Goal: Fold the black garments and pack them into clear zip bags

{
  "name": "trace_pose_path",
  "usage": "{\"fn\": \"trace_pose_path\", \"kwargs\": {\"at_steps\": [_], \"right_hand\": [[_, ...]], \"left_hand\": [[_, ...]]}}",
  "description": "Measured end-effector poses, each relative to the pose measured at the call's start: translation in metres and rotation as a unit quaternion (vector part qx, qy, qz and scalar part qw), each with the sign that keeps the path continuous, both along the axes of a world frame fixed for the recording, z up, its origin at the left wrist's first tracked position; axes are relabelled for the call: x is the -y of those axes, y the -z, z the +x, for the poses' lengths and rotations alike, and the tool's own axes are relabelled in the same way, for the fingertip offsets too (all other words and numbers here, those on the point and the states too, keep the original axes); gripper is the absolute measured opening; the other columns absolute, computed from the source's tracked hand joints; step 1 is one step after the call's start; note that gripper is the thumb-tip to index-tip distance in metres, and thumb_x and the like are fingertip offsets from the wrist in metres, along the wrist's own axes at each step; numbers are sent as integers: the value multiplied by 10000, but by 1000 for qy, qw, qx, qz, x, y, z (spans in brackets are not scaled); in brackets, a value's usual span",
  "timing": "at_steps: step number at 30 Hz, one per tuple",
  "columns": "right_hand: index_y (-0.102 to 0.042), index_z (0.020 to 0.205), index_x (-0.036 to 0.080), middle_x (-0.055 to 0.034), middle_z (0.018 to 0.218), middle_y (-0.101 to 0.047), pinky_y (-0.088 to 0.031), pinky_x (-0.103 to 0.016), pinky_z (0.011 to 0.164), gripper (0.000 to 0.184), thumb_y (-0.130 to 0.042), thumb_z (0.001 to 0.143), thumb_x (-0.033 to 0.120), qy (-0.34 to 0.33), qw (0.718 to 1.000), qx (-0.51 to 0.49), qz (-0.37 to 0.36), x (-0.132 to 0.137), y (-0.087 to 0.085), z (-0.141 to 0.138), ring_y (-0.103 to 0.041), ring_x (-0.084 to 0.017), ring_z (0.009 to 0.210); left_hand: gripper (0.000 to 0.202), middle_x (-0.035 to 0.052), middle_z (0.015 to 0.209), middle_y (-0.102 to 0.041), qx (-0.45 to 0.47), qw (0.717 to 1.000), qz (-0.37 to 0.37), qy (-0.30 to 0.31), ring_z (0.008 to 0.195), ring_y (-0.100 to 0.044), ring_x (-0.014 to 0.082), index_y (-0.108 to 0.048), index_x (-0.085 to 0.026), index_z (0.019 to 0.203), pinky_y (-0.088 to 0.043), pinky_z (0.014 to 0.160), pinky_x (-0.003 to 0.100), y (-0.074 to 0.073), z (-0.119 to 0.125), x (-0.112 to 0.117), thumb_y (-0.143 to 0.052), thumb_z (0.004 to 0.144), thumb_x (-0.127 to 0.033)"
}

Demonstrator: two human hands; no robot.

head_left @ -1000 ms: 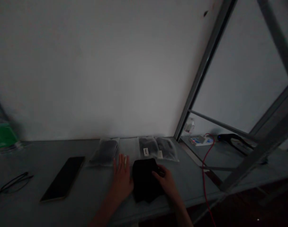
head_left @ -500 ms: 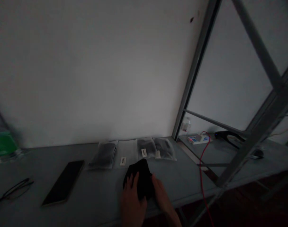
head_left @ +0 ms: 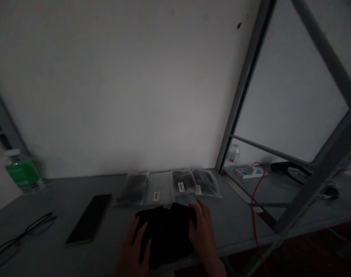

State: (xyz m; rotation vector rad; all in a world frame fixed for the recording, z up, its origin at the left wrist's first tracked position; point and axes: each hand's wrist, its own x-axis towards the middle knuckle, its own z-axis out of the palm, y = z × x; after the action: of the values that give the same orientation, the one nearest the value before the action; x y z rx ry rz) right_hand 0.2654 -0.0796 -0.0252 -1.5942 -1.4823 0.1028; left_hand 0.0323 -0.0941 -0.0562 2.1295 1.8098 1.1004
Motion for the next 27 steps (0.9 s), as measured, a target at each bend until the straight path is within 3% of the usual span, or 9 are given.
{"fn": "trace_pose_path", "kwargs": {"at_steps": [2, 5, 9, 12, 14, 18, 22, 27], "right_hand": [[-599, 1154, 238, -102, 1404, -477, -388, -449, 1097, 363, -469, 829, 143, -50, 999, 14, 5, 5, -5, -15, -459, -270, 1303], [-520, 1313, 226, -111, 1497, -398, -369, -460, 1115, 452, -541, 864, 272, -107, 992, 43, -43, 6, 0, -30, -378, -288, 1377], [-439, 1424, 181, -154, 1527, -354, -281, -541, 1145, 657, -626, 823, 373, -117, 980, 109, -119, 1, 16, -24, -291, -350, 1418], [-416, 1447, 181, -137, 1539, -334, -285, -509, 1151, 652, -590, 834, 319, -124, 974, 126, -144, 0, 17, -14, -284, -323, 1425], [-418, 1447, 182, -124, 1543, -328, -281, -495, 1156, 647, -565, 821, 257, -127, 972, 134, -144, -1, 15, -9, -279, -309, 1429], [-453, 1424, 195, -103, 1534, -353, -299, -483, 1149, 675, -524, 755, 141, -105, 974, 145, -142, -4, 16, 7, -317, -297, 1415], [-488, 1392, 168, -122, 1498, -408, -332, -451, 1133, 706, -492, 694, 66, -68, 974, 169, -133, -12, 19, 27, -401, -291, 1367], [-487, 1388, 143, -154, 1456, -449, -306, -493, 1138, 829, -484, 574, -18, -58, 971, 198, -120, -18, 11, 31, -409, -321, 1353]], "left_hand": [[530, 127, 1498, -433, -44, 998, -16, 51, 1351, -441, 314, -527, -250, 1344, -441, 1055, 515, 2, 12, -4, -537, 854, -451], [748, 165, 1511, -402, -112, 993, -7, 47, 1395, -332, 395, -491, -217, 1389, -326, 1106, 602, 6, 29, -7, -680, 717, -488], [570, 161, 1500, -421, -173, 984, -33, 7, 1393, -341, 375, -526, -229, 1365, -298, 1113, 607, 8, 37, -6, -572, 798, -268], [666, 181, 1524, -373, -197, 976, -96, -7, 1397, -330, 380, -494, -248, 1392, -326, 1087, 604, 0, 35, -4, -507, 746, -86], [761, 197, 1510, -388, -177, 975, -135, -14, 1364, -401, 366, -444, -242, 1425, -399, 1041, 561, -10, 32, -5, -465, 698, -19], [673, 108, 1349, -596, -21, 993, -117, -15, 1185, -610, 225, -444, -221, 1399, -497, 980, 382, -26, 3, -12, -380, 747, -69], [529, 93, 1108, -709, 92, 983, -110, -111, 978, -700, 271, -462, -199, 1329, -562, 864, 445, -16, -44, -9, -387, 815, -303], [591, 166, 1259, -618, 95, 980, -90, -150, 1101, -641, 313, -456, -142, 1281, -521, 952, 485, 2, -67, 5, -413, 784, -459]]}}
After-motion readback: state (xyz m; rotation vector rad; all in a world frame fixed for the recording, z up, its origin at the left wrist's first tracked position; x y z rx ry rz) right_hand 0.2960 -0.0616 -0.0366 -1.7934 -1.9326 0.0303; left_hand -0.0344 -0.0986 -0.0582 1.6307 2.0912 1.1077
